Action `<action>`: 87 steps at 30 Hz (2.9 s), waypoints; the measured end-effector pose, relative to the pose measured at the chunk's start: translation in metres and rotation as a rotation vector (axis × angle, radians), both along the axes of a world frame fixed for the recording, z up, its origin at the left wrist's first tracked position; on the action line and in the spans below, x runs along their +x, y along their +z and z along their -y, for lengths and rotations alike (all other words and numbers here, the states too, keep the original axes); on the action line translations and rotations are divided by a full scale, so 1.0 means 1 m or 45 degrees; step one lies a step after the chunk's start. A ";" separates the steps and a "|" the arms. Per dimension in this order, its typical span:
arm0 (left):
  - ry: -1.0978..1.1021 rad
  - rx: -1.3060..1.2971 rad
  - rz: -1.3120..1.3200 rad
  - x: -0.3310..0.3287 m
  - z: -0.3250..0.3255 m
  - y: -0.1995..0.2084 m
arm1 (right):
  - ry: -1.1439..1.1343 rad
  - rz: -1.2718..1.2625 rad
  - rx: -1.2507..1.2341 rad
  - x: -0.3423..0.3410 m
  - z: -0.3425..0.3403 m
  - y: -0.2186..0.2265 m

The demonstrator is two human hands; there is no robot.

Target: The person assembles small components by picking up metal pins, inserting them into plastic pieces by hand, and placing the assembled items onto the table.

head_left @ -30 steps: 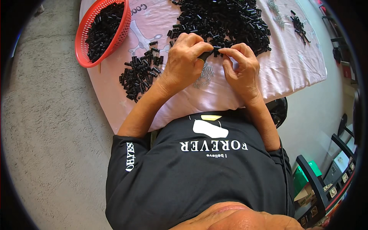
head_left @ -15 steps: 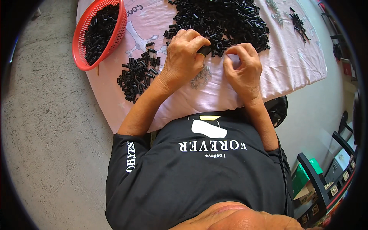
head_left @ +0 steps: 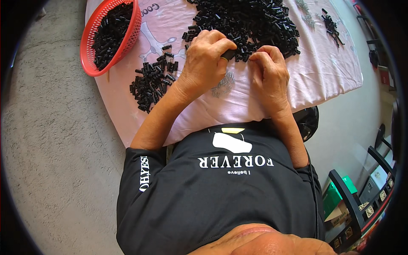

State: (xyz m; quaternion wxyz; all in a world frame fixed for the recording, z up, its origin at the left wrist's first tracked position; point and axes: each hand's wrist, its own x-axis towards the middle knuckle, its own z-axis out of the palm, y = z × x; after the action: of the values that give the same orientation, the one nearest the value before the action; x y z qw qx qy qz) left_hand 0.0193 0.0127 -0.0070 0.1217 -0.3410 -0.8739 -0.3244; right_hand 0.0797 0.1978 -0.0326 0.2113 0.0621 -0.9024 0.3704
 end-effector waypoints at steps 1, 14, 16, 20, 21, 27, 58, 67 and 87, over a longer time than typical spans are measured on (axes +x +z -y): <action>-0.034 -0.007 -0.030 -0.002 -0.003 -0.001 | 0.000 0.000 0.000 -0.001 -0.001 -0.001; -0.181 -0.239 -0.030 -0.016 -0.019 -0.001 | 0.082 -0.015 -0.017 -0.001 -0.001 -0.004; -0.159 -0.212 -0.034 -0.014 -0.018 0.000 | 0.065 0.038 -0.048 0.000 -0.001 -0.002; -0.095 -0.028 0.000 -0.013 -0.010 0.003 | 0.061 0.104 -0.152 0.000 -0.002 -0.002; -0.060 0.014 0.028 -0.012 -0.009 0.003 | 0.056 0.116 -0.162 0.000 -0.002 -0.002; -0.077 0.193 0.216 -0.001 -0.001 0.006 | 0.059 0.044 -0.282 0.000 -0.003 0.003; -0.081 -0.015 0.108 0.002 -0.018 0.000 | 0.157 0.276 -1.302 -0.002 -0.015 -0.004; -0.085 -0.152 0.040 -0.006 -0.028 -0.002 | 0.148 0.316 -1.266 -0.002 -0.014 -0.004; -0.094 -0.160 0.067 0.013 -0.032 -0.005 | 0.134 0.318 -1.395 -0.002 -0.016 -0.005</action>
State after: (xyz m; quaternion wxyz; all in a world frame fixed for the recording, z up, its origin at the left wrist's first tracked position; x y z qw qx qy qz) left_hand 0.0327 0.0449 -0.0123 0.0648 -0.3715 -0.8822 -0.2819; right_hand 0.0774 0.2141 -0.0380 0.0857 -0.0561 -0.5922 0.7993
